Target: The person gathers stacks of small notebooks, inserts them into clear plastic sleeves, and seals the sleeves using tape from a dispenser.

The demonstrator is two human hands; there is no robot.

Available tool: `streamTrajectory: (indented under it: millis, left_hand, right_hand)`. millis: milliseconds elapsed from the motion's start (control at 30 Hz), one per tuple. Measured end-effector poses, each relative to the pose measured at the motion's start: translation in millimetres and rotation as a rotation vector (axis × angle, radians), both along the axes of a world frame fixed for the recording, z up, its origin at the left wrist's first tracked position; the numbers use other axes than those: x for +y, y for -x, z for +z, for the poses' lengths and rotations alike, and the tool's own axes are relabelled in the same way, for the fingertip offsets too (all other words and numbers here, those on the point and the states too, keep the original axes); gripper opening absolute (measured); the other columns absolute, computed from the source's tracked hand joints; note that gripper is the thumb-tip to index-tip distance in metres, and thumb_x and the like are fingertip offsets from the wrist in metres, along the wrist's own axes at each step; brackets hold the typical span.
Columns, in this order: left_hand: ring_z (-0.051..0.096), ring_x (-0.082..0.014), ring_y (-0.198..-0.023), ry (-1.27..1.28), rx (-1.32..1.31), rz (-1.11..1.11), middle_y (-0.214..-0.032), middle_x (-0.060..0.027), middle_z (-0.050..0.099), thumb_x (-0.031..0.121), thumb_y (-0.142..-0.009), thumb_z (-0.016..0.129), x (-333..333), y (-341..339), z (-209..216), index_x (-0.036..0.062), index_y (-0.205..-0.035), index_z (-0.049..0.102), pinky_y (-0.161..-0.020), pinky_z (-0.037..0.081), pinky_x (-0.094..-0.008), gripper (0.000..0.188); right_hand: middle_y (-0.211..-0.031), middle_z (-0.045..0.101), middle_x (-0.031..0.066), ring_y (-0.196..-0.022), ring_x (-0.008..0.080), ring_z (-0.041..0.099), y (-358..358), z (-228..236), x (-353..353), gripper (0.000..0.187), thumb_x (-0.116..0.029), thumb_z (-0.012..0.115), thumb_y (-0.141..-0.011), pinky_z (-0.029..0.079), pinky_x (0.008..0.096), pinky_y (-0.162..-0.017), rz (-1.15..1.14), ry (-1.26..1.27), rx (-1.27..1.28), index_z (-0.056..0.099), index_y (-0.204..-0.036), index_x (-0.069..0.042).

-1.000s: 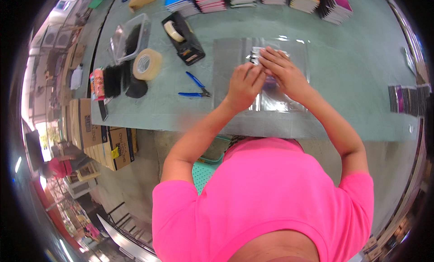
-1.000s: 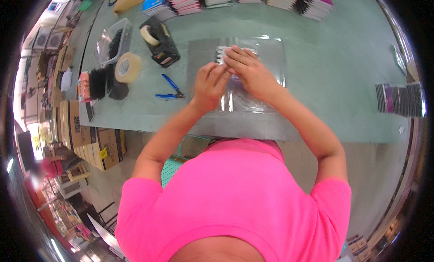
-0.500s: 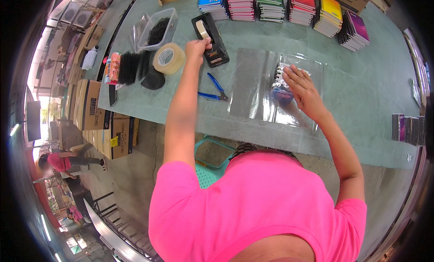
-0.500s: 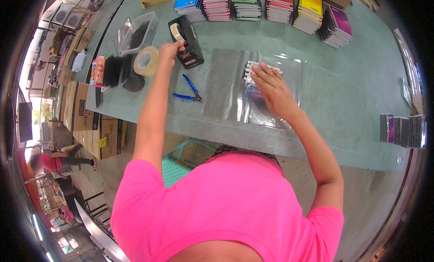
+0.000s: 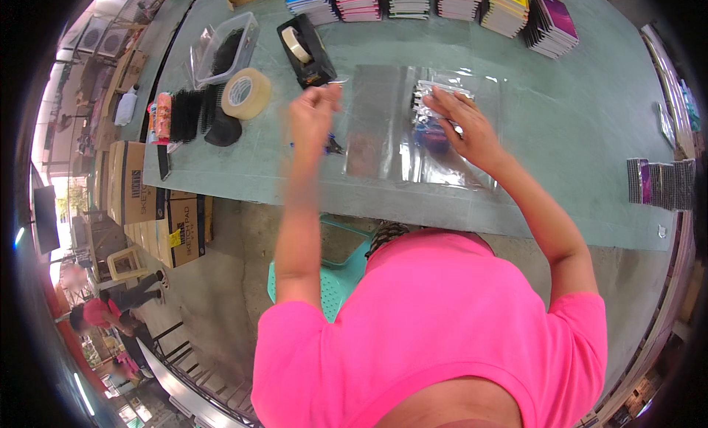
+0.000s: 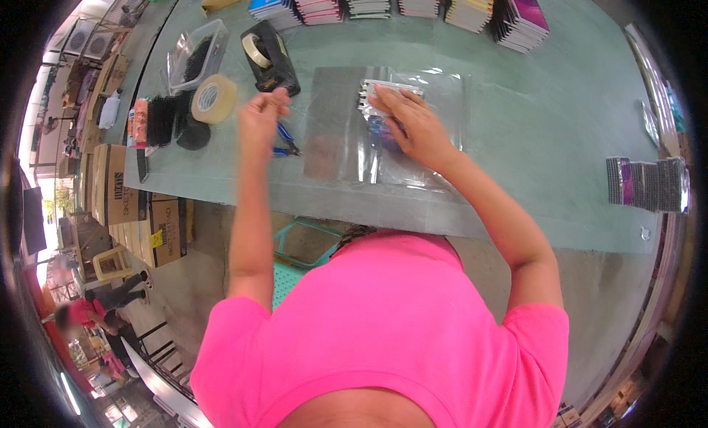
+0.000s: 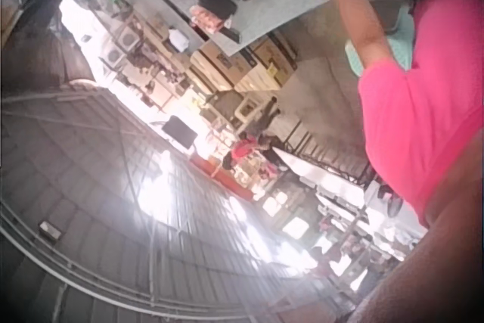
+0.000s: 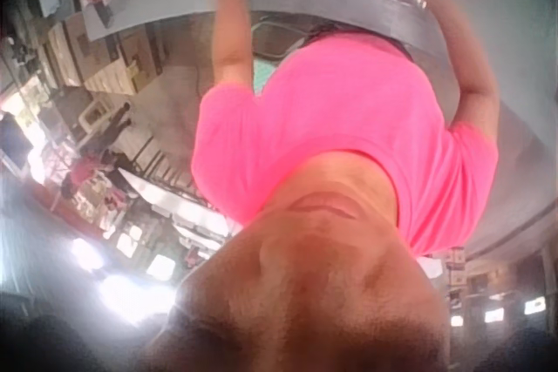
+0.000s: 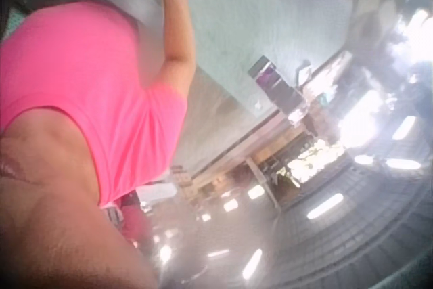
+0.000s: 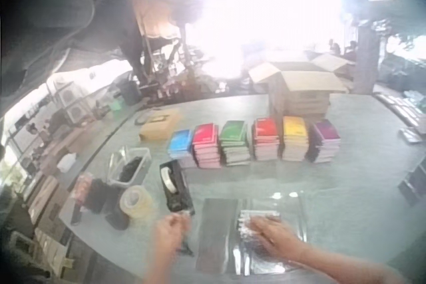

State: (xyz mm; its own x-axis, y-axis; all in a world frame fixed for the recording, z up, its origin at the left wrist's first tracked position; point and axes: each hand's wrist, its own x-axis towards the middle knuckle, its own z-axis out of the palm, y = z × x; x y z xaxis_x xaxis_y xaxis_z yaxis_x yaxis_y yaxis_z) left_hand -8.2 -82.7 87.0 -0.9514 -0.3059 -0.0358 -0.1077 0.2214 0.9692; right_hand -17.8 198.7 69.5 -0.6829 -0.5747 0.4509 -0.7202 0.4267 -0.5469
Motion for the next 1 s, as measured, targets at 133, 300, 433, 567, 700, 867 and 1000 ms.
streamTrajectory:
  millis: [133,300,433,567,700,867,1000]
  left_hand:
    - [0.049,-0.0046,-0.055,-0.432,-0.057,-0.15,-0.062,-0.0007,0.06,0.026,-0.085,0.064,111,-41,-8,0.0029,-0.075,0.064,-0.05,0.036,-0.0201,0.025]
    - [0.042,-0.0065,-0.047,-0.093,0.091,-0.005,-0.051,-0.0027,0.054,0.031,-0.078,0.071,137,-31,-37,0.0007,-0.065,0.059,-0.043,0.034,-0.0253,0.035]
    - [0.045,-0.0093,-0.053,0.186,0.013,0.019,-0.058,-0.0031,0.055,0.034,-0.068,0.078,118,-32,-71,0.0005,-0.067,0.056,-0.048,0.036,-0.0257,0.04]
    - [0.053,-0.0135,-0.07,0.397,0.225,0.045,-0.084,-0.0062,0.061,0.028,-0.055,0.086,111,-23,-68,0.0024,-0.089,0.059,-0.061,0.044,-0.0291,0.05]
    - [0.052,-0.0237,-0.098,0.335,0.274,-0.273,-0.11,-0.0109,0.053,0.017,-0.052,0.086,107,14,-27,0.0041,-0.12,0.048,-0.085,0.043,-0.0345,0.079]
    - [0.046,-0.0299,-0.111,0.342,0.476,-0.618,-0.119,-0.0124,0.048,0.015,-0.054,0.084,197,23,14,0.0046,-0.124,0.044,-0.094,0.037,-0.0398,0.081]
    - [0.043,-0.0344,-0.11,0.465,0.791,-1.045,-0.118,-0.0169,0.046,0.022,-0.063,0.077,319,-17,14,0.007,-0.122,0.046,-0.095,0.033,-0.0446,0.069]
  right_hand:
    - [-0.126,0.053,0.0061,-0.117,0.0265,0.048,-3,7,1,0.061,-0.002,0.052,-0.082,0.03,0.0414,-0.105,0.022,0.013,-0.037,0.028,-0.138,-0.005]
    - [-0.127,0.052,0.0078,-0.118,0.0269,0.046,-4,7,-3,0.063,-0.007,0.057,-0.079,0.028,0.0417,-0.105,0.043,0.029,-0.021,0.03,-0.136,-0.005]
    - [-0.124,0.054,0.009,-0.116,0.0293,0.047,0,12,-9,0.058,-0.016,0.064,-0.077,0.031,0.0401,-0.102,0.054,0.04,-0.039,0.042,-0.13,-0.006]
    - [-0.12,0.055,0.0137,-0.11,0.0326,0.051,26,42,-3,0.055,-0.028,0.071,-0.074,0.039,0.0395,-0.094,-0.328,-0.135,0.002,0.053,-0.121,-0.005]
    - [-0.1,0.061,0.0221,-0.093,0.029,0.061,51,43,24,0.061,-0.052,0.049,-0.087,0.048,0.038,-0.078,-0.22,-0.305,-0.755,0.052,-0.121,-0.002]
    - [-0.092,0.059,0.0101,-0.086,0.0174,0.056,28,59,113,0.058,-0.055,0.043,-0.089,0.05,0.0361,-0.07,-0.393,0.21,-1.01,0.057,-0.107,-0.002]
    - [-0.114,0.054,0.0142,-0.105,0.0266,0.051,-19,51,232,0.065,-0.061,0.055,-0.078,0.041,0.0419,-0.089,-0.75,0.013,-0.785,0.054,-0.116,-0.008]
